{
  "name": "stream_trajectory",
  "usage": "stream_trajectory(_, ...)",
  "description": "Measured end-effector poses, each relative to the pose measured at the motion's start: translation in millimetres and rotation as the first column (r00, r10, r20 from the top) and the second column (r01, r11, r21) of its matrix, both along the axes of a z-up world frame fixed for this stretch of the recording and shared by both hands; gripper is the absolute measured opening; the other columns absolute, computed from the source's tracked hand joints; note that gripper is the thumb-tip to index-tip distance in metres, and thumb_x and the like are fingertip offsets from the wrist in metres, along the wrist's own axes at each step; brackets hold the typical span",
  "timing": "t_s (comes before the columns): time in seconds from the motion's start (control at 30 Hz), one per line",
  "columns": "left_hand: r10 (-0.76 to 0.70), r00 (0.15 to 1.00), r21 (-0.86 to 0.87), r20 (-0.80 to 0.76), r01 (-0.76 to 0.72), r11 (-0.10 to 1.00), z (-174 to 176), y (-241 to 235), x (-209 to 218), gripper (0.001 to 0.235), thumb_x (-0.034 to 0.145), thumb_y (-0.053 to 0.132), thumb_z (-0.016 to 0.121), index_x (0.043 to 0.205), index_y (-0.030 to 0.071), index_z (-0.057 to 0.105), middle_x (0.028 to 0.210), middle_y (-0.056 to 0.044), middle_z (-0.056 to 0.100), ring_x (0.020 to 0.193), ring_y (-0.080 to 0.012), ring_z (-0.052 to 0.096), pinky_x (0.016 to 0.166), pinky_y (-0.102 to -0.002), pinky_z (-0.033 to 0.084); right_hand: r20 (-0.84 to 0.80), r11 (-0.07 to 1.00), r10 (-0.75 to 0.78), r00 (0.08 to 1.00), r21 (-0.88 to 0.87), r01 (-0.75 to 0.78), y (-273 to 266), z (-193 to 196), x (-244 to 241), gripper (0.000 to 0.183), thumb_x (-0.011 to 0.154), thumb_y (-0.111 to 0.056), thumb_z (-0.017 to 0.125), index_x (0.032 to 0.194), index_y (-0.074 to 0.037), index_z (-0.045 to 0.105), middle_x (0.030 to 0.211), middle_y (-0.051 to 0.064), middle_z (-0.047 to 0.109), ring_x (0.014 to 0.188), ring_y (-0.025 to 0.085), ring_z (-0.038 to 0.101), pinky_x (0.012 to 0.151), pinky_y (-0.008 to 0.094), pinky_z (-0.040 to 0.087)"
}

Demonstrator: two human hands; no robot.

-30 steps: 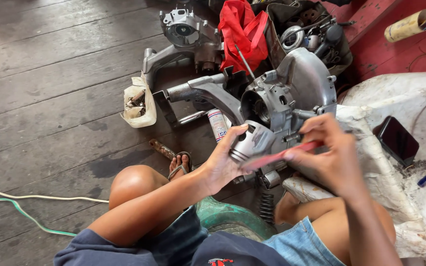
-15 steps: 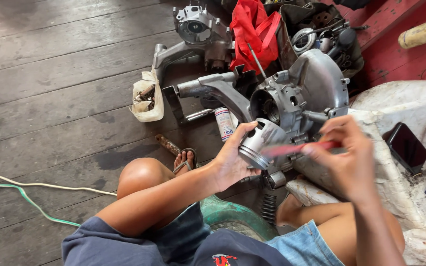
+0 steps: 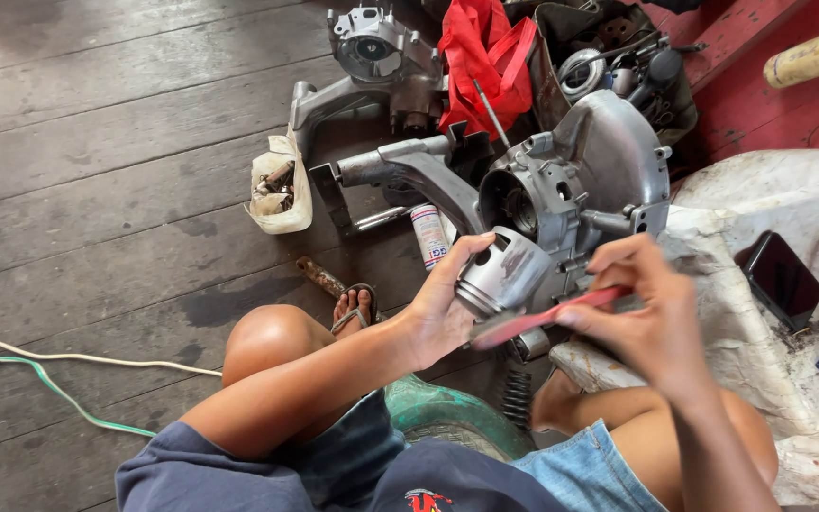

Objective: Cleaning a motorcycle piston with a small brush

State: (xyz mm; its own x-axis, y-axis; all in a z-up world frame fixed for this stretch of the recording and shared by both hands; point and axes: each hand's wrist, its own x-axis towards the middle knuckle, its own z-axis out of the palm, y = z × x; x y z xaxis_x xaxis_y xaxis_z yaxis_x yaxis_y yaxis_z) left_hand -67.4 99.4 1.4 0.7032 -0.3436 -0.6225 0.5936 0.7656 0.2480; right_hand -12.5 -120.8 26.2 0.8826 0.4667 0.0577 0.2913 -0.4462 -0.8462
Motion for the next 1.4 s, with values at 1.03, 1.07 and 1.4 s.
stream_trajectory(1.03,-0.112,0.99,-0.018,0.09,0.114,0.993,10.2,3.1,-8.4,0.061,0.084,0.064,0.056,0.121,0.018,0.072,0.111,0.001,0.076,0.095,-0.0132,0.071,0.066,-0.021,0.037,0.02,1.0,0.013,1.0,-0.01,-0.013,-2.4,-1.8,1.5,0.047,0.078,-0.014,0.085,0.11,-0.012,0.049,0.076,0.005,0.067,0.071,0.011,0.061,0.071,0.024,0.047)
stream_trajectory(1.07,-0.058,0.997,-0.117,0.051,0.064,0.991,12.6,2.5,-9.1,0.065,0.084,0.057,0.059,0.127,0.009,0.068,0.119,-0.009,0.072,0.103,-0.0224,0.069,0.087,-0.027,0.044,-0.008,1.0,0.02,1.0,0.01,-0.02,-4.8,-4.7,3.6,0.05,0.076,-0.015,0.086,0.11,-0.012,0.05,0.079,0.004,0.064,0.074,0.01,0.061,0.072,0.023,0.046)
stream_trajectory(1.4,-0.006,0.994,0.031,0.106,0.003,1.0,4.3,6.0,-9.3,0.052,0.089,0.052,0.059,0.115,0.008,0.067,0.094,-0.013,0.073,0.078,-0.0272,0.069,0.078,-0.036,0.054,-0.074,0.998,0.02,0.997,-0.05,-0.024,1.2,7.7,-7.7,0.056,0.068,-0.023,0.091,0.104,-0.014,0.049,0.075,0.004,0.075,0.067,0.006,0.069,0.055,0.019,0.051)
